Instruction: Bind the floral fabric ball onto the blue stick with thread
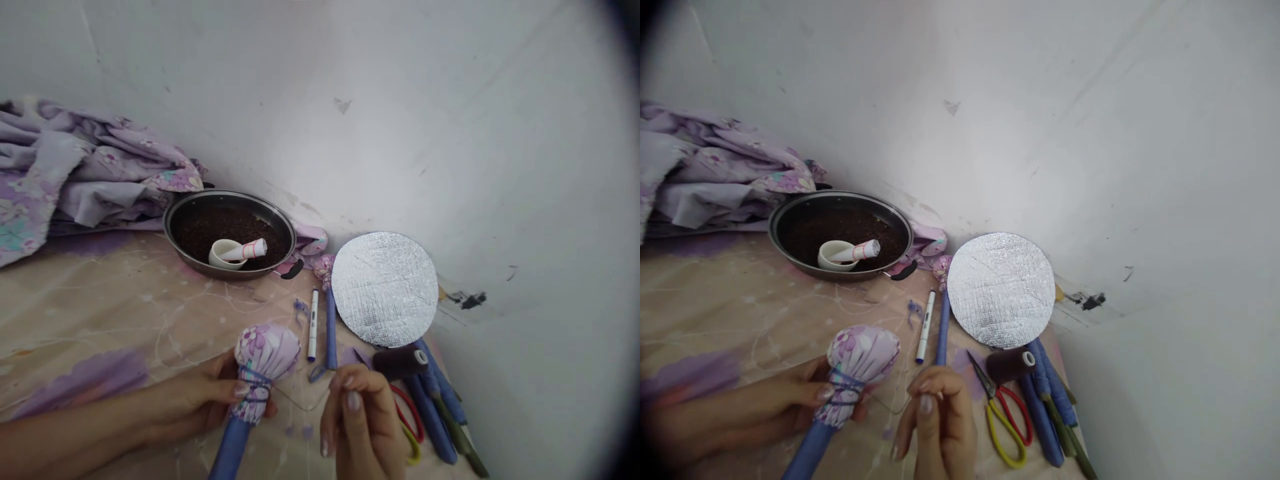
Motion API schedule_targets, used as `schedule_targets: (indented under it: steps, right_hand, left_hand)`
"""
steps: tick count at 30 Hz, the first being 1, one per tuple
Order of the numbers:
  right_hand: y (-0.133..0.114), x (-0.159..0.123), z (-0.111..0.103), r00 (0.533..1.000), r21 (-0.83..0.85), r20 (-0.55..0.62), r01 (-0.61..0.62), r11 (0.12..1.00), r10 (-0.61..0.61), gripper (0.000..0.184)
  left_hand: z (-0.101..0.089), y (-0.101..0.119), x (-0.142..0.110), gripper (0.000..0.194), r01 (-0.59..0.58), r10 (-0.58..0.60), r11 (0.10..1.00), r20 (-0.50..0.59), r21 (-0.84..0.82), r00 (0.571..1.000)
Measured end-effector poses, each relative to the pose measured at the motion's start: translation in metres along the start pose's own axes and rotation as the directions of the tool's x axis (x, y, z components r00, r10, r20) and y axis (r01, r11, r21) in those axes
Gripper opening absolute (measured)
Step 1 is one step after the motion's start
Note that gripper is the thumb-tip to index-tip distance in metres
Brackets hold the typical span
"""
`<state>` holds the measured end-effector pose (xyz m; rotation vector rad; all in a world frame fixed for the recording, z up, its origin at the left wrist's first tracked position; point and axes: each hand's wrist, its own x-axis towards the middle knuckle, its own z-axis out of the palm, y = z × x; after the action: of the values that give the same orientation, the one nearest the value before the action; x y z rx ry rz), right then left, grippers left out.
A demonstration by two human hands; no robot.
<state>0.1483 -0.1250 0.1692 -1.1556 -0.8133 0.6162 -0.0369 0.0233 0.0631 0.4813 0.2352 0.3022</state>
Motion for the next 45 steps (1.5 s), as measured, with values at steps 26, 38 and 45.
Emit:
schedule_targets:
  steps: [26,38,45]
  right_hand:
    - [0.055,-0.005,-0.01,0.805,-0.657,0.537,0.586,0.475,-0.251,0.032]
    - [0.059,-0.004,-0.009,0.798,-0.622,0.542,0.591,0.513,-0.261,0.034]
    - [0.059,-0.008,-0.016,0.831,-0.599,0.507,0.529,0.601,-0.226,0.039]
  left_hand:
    - [0.034,0.014,-0.007,0.041,-0.009,0.007,0.999,-0.041,-0.044,0.999]
    - [0.004,-0.001,0.001,0.058,-0.03,0.03,0.999,-0.01,-0.033,1.0]
    - [0.002,-0.004,0.002,0.041,-0.008,0.006,0.999,-0.045,-0.047,0.999]
